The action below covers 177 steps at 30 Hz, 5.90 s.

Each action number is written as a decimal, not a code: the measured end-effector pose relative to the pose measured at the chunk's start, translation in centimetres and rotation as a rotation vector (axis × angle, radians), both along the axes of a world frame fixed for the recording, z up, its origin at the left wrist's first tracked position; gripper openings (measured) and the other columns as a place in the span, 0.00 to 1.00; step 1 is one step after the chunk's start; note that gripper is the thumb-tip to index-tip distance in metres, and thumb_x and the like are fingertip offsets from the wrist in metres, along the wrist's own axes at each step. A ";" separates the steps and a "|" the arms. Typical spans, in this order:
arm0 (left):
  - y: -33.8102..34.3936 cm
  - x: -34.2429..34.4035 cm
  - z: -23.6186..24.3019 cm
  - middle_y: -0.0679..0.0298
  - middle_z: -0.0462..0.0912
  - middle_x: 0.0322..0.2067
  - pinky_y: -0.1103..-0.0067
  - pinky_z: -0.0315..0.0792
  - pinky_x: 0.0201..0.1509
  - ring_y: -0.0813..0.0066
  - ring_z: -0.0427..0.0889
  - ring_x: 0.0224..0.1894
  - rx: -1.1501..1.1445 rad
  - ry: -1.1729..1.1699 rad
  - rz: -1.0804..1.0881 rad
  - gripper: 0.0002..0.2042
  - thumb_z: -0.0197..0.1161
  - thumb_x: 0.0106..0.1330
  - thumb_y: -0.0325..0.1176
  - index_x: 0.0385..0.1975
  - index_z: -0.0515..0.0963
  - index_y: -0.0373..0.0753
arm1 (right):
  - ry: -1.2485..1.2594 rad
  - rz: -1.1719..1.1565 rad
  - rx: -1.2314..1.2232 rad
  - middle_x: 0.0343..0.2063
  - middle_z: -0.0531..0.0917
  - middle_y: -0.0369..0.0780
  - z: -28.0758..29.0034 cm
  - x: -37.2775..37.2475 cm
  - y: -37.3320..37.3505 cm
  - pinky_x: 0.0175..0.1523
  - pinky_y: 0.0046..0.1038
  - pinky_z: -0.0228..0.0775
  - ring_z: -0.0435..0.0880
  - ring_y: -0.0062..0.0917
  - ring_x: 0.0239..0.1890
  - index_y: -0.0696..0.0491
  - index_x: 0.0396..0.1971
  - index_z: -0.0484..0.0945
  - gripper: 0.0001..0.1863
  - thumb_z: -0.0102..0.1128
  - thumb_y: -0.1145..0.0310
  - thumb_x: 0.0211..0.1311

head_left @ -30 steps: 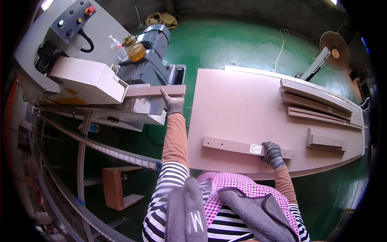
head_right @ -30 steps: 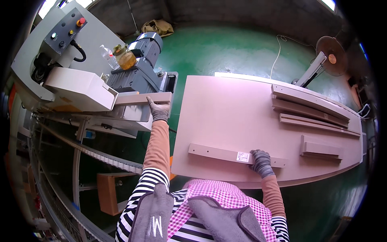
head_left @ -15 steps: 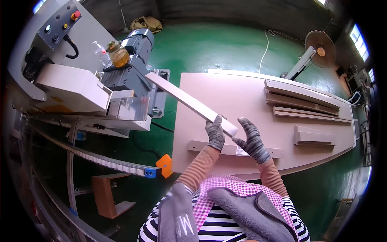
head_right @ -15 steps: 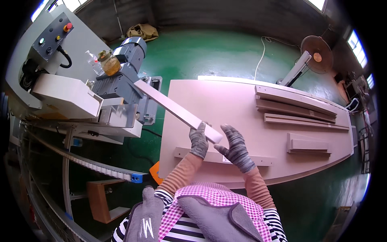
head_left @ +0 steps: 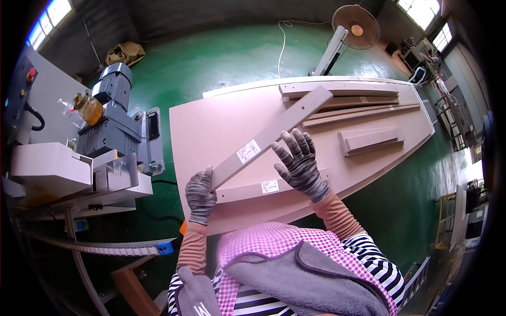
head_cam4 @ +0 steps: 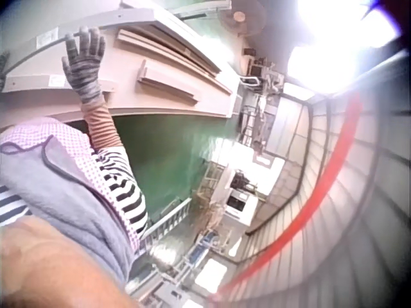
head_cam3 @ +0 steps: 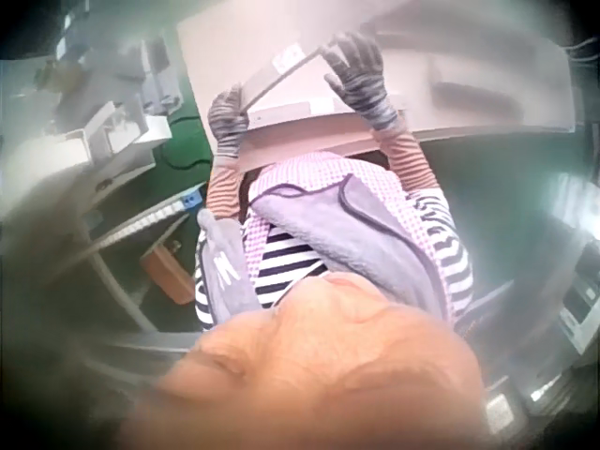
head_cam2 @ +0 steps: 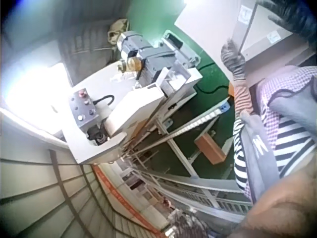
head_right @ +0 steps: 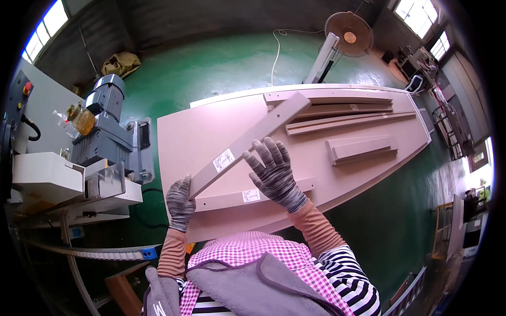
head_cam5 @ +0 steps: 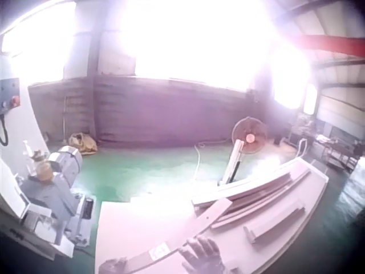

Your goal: The person picks up narrow wood boards one at a time and feeds them into an edge-banding machine, then places the finished boards onto a larger panel on a nearby table.

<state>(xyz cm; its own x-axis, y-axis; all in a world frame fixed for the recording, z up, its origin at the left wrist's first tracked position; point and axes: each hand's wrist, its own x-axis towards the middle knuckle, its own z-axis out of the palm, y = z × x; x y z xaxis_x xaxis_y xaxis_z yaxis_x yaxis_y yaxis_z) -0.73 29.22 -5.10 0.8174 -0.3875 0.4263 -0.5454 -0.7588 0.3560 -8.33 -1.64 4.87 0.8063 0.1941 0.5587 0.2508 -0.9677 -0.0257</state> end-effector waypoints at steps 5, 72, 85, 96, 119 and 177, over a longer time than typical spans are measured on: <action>2.1 -0.6 1.1 0.54 0.78 0.38 0.63 0.73 0.47 0.53 0.78 0.41 0.196 -0.044 -0.258 0.34 0.66 0.40 0.28 0.56 0.73 0.40 | 0.433 -0.112 -0.219 0.56 0.72 0.44 -1.1 -0.7 -2.3 0.74 0.44 0.43 0.66 0.37 0.64 0.46 0.63 0.67 0.37 0.67 0.57 0.50; 11.2 12.1 -1.8 0.57 0.49 0.72 0.60 0.46 0.74 0.60 0.50 0.74 -2.208 0.889 0.271 0.49 0.57 0.59 0.68 0.72 0.45 0.46 | 0.474 -0.090 0.240 0.58 0.71 0.53 -10.1 -3.4 -3.3 0.71 0.45 0.51 0.67 0.47 0.63 0.59 0.63 0.64 0.45 0.72 0.53 0.47; 9.3 20.8 -8.5 0.67 0.81 0.45 0.70 0.81 0.44 0.70 0.81 0.47 -2.310 0.838 0.361 0.19 0.68 0.62 0.43 0.51 0.72 0.51 | 0.456 0.036 0.368 0.52 0.78 0.51 -8.6 -3.4 -0.6 0.63 0.39 0.65 0.76 0.43 0.56 0.58 0.59 0.70 0.33 0.69 0.65 0.51; -20.5 -1.1 -0.3 0.61 0.75 0.53 0.70 0.73 0.58 0.69 0.75 0.55 -2.405 1.141 -0.372 0.24 0.64 0.66 0.42 0.60 0.67 0.45 | 0.314 0.089 0.234 0.56 0.74 0.51 -1.4 4.2 6.1 0.66 0.42 0.59 0.71 0.45 0.60 0.57 0.63 0.64 0.45 0.73 0.55 0.46; -1.1 -6.0 4.0 0.57 0.77 0.53 0.63 0.65 0.64 0.58 0.75 0.57 0.105 0.101 -0.189 0.30 0.69 0.55 0.47 0.59 0.71 0.46 | 0.631 0.192 0.115 0.48 0.79 0.43 -10.4 -2.7 -2.7 0.57 0.43 0.68 0.76 0.42 0.52 0.47 0.52 0.75 0.35 0.74 0.67 0.36; 17.6 5.5 2.3 0.49 0.66 0.63 0.66 0.56 0.71 0.53 0.64 0.66 0.209 0.173 0.539 0.42 0.70 0.53 0.51 0.67 0.60 0.41 | 0.978 -0.050 -0.043 0.43 0.81 0.43 -10.1 -0.8 -0.8 0.56 0.39 0.69 0.79 0.39 0.47 0.48 0.50 0.74 0.37 0.77 0.62 0.32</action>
<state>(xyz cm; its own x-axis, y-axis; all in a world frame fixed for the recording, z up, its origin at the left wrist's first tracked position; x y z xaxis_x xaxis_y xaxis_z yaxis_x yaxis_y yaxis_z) 4.81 46.84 -2.84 0.9727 0.0398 0.2287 -0.0116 -0.9756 0.2193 -9.09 -2.46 -5.19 0.9178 0.1514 -0.3670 0.0960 -0.9816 -0.1649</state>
